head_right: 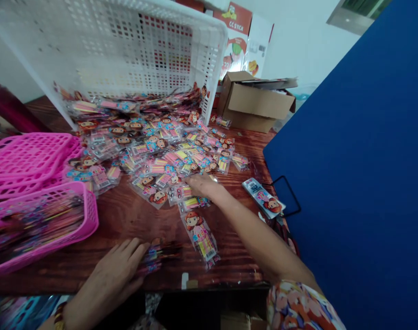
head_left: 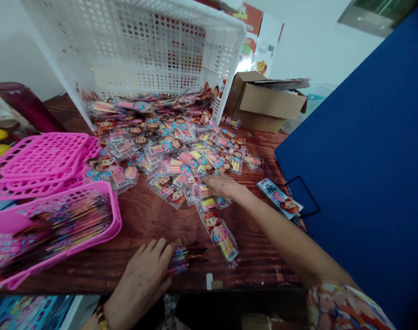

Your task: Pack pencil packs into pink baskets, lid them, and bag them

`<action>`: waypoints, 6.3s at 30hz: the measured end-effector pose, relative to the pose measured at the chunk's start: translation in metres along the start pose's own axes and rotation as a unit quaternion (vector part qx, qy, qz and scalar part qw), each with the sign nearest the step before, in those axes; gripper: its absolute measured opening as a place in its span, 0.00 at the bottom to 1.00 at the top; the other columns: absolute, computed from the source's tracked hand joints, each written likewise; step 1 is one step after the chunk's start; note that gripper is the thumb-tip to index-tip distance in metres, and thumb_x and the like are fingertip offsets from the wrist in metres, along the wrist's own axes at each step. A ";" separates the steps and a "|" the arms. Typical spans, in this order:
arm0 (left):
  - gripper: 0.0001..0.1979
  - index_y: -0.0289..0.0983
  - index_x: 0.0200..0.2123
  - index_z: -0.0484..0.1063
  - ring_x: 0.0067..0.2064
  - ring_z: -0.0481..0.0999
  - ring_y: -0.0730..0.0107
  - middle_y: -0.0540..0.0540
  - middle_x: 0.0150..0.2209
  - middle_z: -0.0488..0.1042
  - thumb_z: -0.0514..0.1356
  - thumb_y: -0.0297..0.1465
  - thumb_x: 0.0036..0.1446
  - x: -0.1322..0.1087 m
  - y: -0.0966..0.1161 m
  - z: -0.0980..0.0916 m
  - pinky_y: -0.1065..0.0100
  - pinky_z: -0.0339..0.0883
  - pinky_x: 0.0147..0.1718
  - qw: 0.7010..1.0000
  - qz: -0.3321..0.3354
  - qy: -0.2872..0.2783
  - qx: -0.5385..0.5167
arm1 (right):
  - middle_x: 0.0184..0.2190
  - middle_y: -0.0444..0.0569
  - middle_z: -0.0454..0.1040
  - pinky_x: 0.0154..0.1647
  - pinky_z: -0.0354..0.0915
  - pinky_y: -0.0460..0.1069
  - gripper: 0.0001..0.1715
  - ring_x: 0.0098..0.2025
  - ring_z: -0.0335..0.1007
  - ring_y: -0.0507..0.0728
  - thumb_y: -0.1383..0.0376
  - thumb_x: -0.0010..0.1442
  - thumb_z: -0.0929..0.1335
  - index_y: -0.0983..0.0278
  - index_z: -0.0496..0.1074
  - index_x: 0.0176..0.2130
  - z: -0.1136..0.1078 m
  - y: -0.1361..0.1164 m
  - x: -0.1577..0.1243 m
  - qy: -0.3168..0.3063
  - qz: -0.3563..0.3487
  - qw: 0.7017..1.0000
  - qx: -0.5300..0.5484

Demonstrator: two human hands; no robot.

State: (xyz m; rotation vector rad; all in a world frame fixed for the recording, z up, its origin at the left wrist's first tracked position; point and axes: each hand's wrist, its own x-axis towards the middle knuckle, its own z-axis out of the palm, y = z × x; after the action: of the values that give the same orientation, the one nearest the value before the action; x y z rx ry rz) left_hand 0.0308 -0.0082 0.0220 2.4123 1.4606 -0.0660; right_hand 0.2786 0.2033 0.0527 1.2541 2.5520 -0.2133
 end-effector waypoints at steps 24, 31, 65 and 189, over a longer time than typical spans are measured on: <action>0.20 0.38 0.54 0.67 0.49 0.69 0.55 0.41 0.46 0.71 0.56 0.25 0.56 0.001 0.004 -0.007 0.56 0.63 0.49 1.000 -0.002 0.009 0.029 | 0.48 0.58 0.72 0.53 0.53 0.57 0.14 0.53 0.64 0.64 0.67 0.58 0.67 0.65 0.72 0.46 0.010 -0.001 -0.045 0.016 -0.016 0.999 -0.029; 0.19 0.37 0.52 0.67 0.48 0.69 0.54 0.42 0.46 0.70 0.55 0.26 0.56 0.000 0.004 -0.009 0.55 0.63 0.48 0.999 0.009 0.010 0.028 | 0.36 0.46 0.75 0.35 0.56 0.47 0.13 0.35 0.69 0.56 0.64 0.56 0.68 0.63 0.69 0.43 -0.009 0.013 -0.096 -0.022 0.049 0.982 0.182; 0.21 0.39 0.53 0.65 0.49 0.69 0.55 0.42 0.48 0.69 0.56 0.25 0.55 -0.015 -0.012 -0.008 0.56 0.63 0.50 0.998 0.040 0.030 0.034 | 0.36 0.51 0.75 0.58 0.47 0.60 0.08 0.42 0.69 0.60 0.64 0.57 0.67 0.64 0.69 0.38 0.028 -0.019 -0.127 0.032 0.009 0.999 0.014; 0.35 0.40 0.62 0.60 0.56 0.65 0.52 0.41 0.58 0.68 0.63 0.32 0.49 0.007 0.003 -0.004 0.53 0.55 0.55 0.997 0.045 0.062 -0.015 | 0.47 0.56 0.73 0.52 0.59 0.55 0.17 0.51 0.66 0.63 0.64 0.55 0.70 0.64 0.72 0.45 0.029 -0.068 -0.028 0.090 0.184 0.958 0.199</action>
State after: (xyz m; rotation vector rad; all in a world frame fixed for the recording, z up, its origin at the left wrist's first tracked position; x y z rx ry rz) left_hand 0.0360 -0.0024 0.0248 2.4946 1.3907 0.1276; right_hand 0.2463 0.1329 0.0343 1.9512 2.4308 -0.5756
